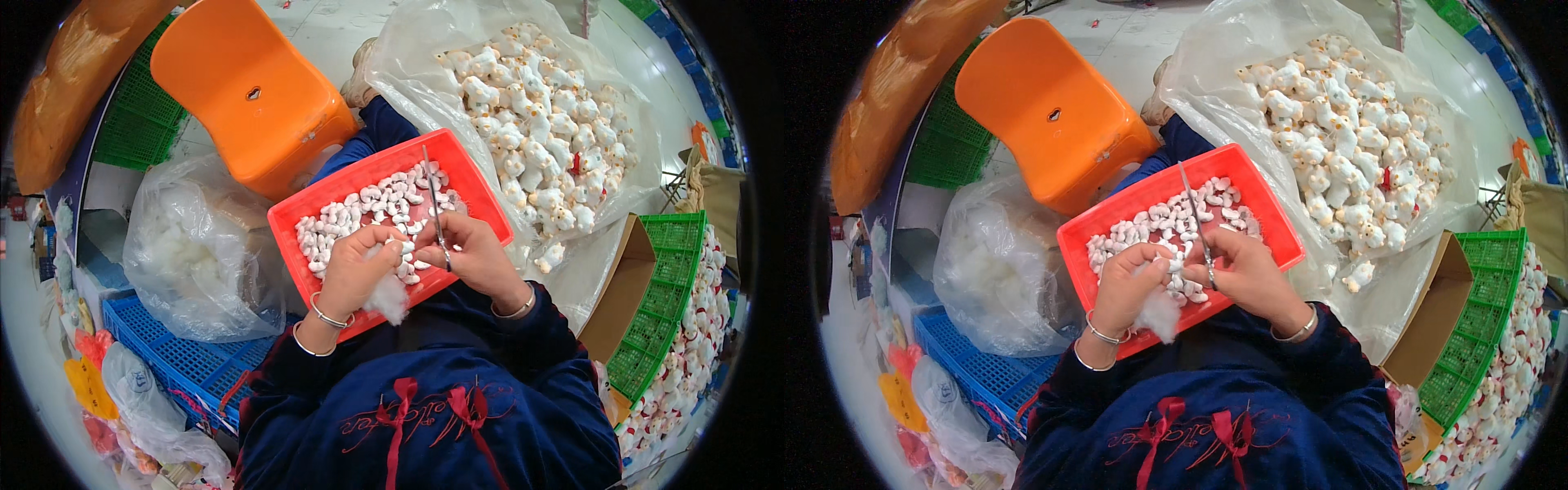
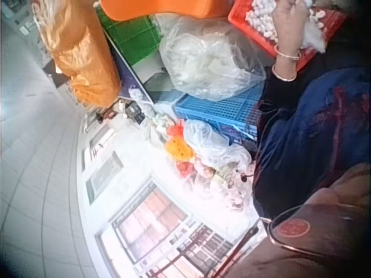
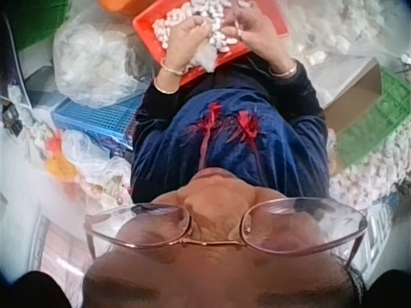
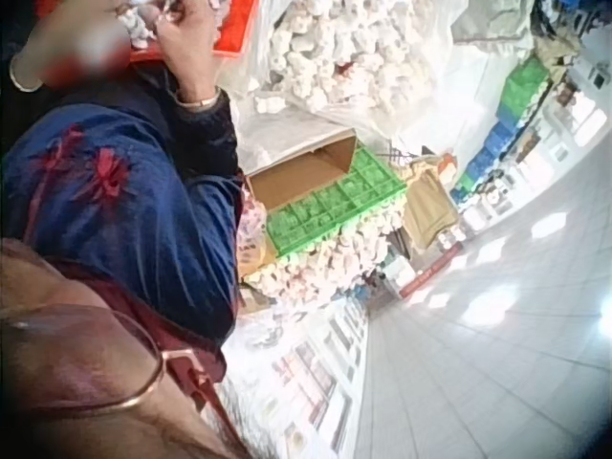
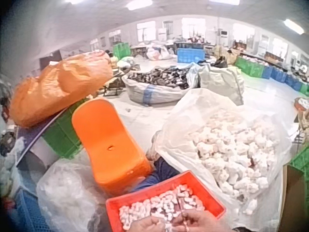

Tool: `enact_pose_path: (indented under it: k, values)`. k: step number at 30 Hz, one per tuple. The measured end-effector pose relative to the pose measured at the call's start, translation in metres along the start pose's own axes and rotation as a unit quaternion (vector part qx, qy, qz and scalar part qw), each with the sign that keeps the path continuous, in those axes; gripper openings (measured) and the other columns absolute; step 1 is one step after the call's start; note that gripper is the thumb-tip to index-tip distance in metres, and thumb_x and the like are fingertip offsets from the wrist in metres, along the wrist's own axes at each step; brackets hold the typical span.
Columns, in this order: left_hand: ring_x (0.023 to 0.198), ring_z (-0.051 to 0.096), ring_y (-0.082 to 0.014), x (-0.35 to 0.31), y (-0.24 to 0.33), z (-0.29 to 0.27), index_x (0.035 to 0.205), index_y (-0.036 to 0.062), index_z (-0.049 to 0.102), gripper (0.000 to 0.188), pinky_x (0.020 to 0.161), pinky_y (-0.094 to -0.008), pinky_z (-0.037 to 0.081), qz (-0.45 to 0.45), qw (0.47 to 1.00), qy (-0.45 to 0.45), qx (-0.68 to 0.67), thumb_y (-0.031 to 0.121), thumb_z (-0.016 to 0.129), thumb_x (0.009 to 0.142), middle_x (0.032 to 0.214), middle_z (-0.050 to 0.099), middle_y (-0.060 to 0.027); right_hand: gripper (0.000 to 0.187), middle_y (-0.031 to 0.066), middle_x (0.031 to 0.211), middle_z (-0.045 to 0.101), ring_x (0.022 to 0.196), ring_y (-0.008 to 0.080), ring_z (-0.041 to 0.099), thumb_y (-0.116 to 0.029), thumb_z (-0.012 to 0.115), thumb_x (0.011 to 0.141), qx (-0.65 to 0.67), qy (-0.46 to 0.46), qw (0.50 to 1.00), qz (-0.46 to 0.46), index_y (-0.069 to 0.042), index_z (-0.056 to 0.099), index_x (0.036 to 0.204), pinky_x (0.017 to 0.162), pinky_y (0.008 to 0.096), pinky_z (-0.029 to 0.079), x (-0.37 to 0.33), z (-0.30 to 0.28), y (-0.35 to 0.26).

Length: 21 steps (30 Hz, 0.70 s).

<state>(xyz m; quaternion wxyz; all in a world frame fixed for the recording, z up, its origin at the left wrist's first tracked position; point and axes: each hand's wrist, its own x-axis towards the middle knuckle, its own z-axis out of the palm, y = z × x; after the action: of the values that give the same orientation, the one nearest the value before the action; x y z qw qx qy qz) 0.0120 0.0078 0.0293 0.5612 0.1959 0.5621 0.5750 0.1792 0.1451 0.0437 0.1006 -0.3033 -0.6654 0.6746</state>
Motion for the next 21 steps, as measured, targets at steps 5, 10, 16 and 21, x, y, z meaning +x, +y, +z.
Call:
enact_pose_path:
  k: [5,10,16,21]
  values:
    - [0.081,0.060,-0.0018,-0.001,-0.001,0.005,0.110,0.0008,0.073,0.015,0.069,-0.0191,0.049,0.079,0.994,0.004,0.073,0.010,0.069,0.098,0.094,0.071,0.0007,0.022,-0.0002,0.083,0.066,0.083,0.0089,0.062,-0.017,0.082,0.087,0.012,0.029,0.999,-0.015,-0.004,0.068,0.099,0.075,0.0282,0.050,0.007,0.010,0.017]
    - [0.086,0.064,-0.0046,0.001,-0.004,0.000,0.111,0.0009,0.071,0.015,0.075,-0.0215,0.052,0.001,1.000,-0.014,-0.025,0.007,0.070,0.096,0.095,0.071,0.0002,0.018,0.0042,0.093,0.068,0.087,0.0124,0.064,-0.008,0.078,0.086,-0.123,0.082,0.976,-0.159,-0.004,0.066,0.100,0.080,0.0306,0.052,0.006,0.010,0.013]
    - [0.087,0.065,-0.0085,-0.001,-0.005,0.000,0.107,0.0019,0.069,0.015,0.080,-0.0249,0.054,0.104,0.988,0.016,0.109,0.002,0.069,0.092,0.092,0.071,-0.0021,0.015,0.0032,0.100,0.068,0.093,0.0111,0.064,-0.004,0.072,0.091,0.025,0.040,0.995,-0.091,-0.002,0.064,0.104,0.083,0.0284,0.052,0.006,0.001,0.010]
    - [0.093,0.065,-0.0091,-0.004,0.002,0.001,0.102,0.0024,0.069,0.010,0.086,-0.0255,0.053,0.139,0.974,-0.013,0.180,0.000,0.066,0.092,0.096,0.070,-0.0020,0.017,-0.0034,0.095,0.064,0.087,0.0043,0.059,-0.008,0.075,0.093,0.153,-0.010,0.988,0.003,-0.003,0.065,0.105,0.075,0.0225,0.049,0.007,-0.001,0.004]
